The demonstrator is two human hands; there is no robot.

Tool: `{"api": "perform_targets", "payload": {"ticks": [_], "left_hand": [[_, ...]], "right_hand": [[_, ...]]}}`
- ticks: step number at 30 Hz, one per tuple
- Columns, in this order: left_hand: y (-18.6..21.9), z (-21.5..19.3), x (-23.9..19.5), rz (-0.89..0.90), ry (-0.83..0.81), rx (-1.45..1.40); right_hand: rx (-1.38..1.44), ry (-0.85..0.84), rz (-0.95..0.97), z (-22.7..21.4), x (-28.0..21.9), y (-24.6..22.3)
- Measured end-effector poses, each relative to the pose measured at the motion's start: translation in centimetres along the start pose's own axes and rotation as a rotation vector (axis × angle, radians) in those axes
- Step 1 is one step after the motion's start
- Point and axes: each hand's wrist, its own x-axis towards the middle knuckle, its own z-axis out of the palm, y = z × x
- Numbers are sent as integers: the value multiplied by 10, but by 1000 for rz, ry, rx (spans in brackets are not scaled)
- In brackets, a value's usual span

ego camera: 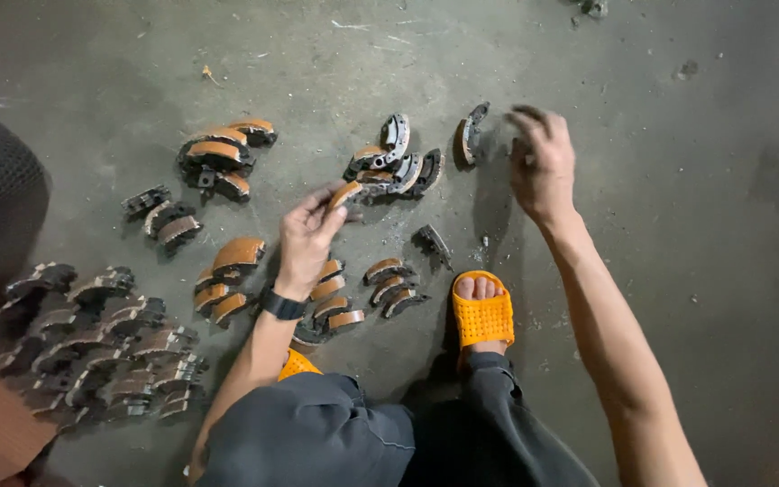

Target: The person sits on the floor and assembles brake shoes with metal hardware. They pick up individual components, fit them together, and place the assembled units into a black plastic basket.

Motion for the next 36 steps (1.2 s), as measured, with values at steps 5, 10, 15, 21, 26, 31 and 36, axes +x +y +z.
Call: {"api": "perform_targets", "payload": {"ticks": [5, 10, 15, 21, 26, 31, 36], "left_hand": [[-22, -1, 0, -42, -87, -247], [-15, -9, 2, -137, -184, -169], [-18, -13, -2, -159, -117, -132], [-24, -24, -2, -158, -167, -328], [-38, -38, 11, 19, -20, -50], [-41, -46, 71, 305, 82, 449], [-46, -23, 128, 502, 32, 578]], "right_hand": [[-407, -410, -388, 9, 22, -11], [-444, -449, -282, 14, 42, -7], [-467, -466, -145, 21, 45, -22], [-461, -282, 9, 64, 51, -71], [-462, -634, 367, 112, 63, -85], [77, -605, 524, 74, 106, -83], [-81, -259, -115, 73, 125, -41]]}}
